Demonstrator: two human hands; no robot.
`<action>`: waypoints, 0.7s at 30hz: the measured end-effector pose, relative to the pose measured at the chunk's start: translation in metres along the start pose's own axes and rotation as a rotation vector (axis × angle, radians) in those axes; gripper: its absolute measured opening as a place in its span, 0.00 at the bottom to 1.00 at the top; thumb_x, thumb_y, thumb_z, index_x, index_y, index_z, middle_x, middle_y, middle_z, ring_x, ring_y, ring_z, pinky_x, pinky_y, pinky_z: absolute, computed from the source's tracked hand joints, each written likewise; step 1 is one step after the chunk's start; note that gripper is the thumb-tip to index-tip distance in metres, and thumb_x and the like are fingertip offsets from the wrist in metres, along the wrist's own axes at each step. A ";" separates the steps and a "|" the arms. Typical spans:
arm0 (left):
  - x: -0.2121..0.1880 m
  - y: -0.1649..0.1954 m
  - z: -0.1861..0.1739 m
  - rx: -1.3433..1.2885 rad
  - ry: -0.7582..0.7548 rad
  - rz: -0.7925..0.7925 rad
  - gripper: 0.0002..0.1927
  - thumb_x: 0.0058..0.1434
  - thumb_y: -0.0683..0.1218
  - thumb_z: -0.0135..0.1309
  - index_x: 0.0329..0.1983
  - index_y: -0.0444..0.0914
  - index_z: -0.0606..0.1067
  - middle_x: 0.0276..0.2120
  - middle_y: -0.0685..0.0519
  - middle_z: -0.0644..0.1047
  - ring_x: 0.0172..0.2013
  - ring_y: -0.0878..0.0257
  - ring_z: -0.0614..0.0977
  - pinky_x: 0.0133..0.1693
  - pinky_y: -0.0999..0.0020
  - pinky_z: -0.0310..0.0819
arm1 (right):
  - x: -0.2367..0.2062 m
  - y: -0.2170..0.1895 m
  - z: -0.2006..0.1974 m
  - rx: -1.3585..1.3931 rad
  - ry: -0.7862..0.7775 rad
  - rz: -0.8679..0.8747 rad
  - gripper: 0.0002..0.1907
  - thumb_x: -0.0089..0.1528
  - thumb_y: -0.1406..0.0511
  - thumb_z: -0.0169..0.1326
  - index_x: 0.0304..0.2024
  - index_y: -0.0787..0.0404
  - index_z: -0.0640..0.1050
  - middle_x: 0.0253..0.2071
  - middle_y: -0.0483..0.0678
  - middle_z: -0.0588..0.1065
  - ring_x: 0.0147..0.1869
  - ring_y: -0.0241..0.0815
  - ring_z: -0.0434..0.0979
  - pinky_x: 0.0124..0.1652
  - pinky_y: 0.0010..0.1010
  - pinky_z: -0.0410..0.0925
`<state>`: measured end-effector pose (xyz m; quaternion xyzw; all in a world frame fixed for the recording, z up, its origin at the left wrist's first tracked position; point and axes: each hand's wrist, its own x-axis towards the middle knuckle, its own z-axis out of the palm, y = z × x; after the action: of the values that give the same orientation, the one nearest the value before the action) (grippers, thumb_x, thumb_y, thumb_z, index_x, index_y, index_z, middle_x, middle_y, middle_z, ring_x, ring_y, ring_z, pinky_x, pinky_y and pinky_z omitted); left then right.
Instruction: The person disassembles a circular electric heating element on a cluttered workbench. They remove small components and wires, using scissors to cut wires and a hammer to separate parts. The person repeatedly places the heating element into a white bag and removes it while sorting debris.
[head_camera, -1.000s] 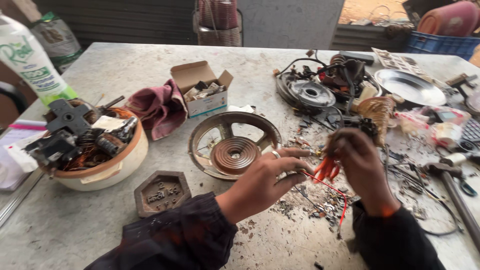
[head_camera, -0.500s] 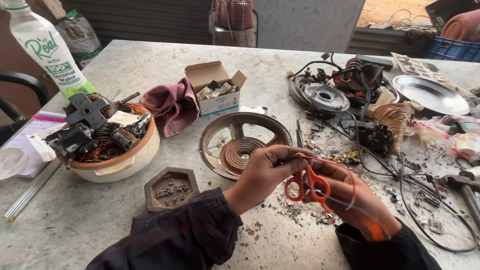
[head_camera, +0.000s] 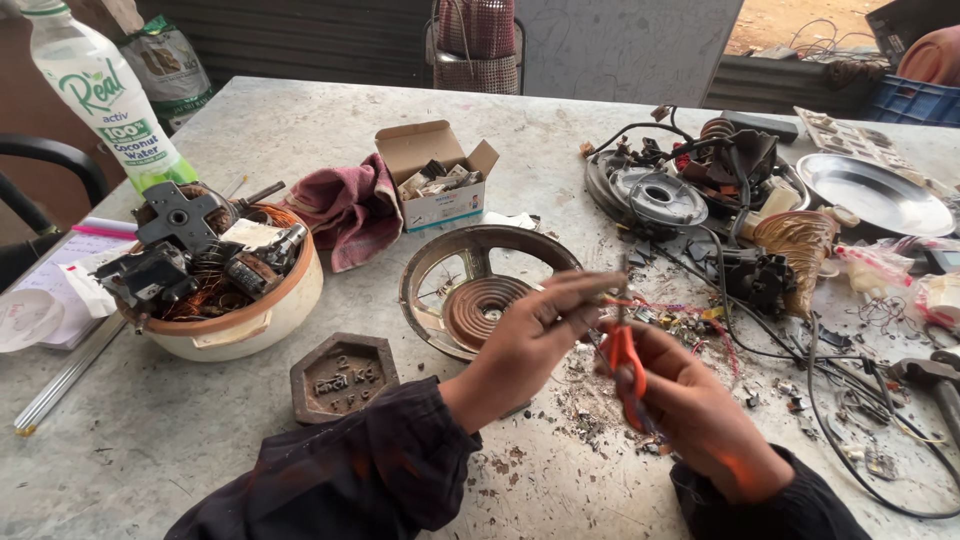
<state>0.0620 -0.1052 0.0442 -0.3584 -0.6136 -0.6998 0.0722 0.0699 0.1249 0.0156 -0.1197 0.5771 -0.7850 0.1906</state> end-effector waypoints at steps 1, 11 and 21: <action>0.001 0.001 -0.002 -0.037 0.011 -0.036 0.20 0.74 0.36 0.45 0.68 0.35 0.72 0.56 0.50 0.74 0.55 0.66 0.77 0.59 0.71 0.76 | 0.004 -0.002 -0.004 -0.142 0.065 -0.039 0.33 0.59 0.62 0.60 0.65 0.65 0.69 0.40 0.51 0.77 0.28 0.35 0.75 0.25 0.26 0.69; 0.007 0.004 -0.027 -0.230 0.150 -0.282 0.15 0.69 0.38 0.54 0.57 0.28 0.73 0.44 0.49 0.81 0.42 0.66 0.84 0.45 0.72 0.82 | 0.006 -0.021 0.001 -1.392 0.419 -0.398 0.43 0.45 0.52 0.70 0.61 0.52 0.71 0.48 0.47 0.72 0.34 0.46 0.76 0.34 0.34 0.73; 0.004 -0.003 -0.019 -0.183 0.042 -0.273 0.17 0.72 0.36 0.49 0.62 0.27 0.75 0.48 0.48 0.81 0.46 0.69 0.82 0.51 0.76 0.79 | -0.006 -0.029 0.020 -1.538 0.381 -0.708 0.39 0.49 0.53 0.68 0.61 0.52 0.71 0.52 0.51 0.71 0.43 0.51 0.81 0.32 0.40 0.74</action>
<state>0.0494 -0.1206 0.0447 -0.2622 -0.5887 -0.7634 -0.0436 0.0786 0.1172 0.0492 -0.2544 0.8986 -0.1967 -0.2986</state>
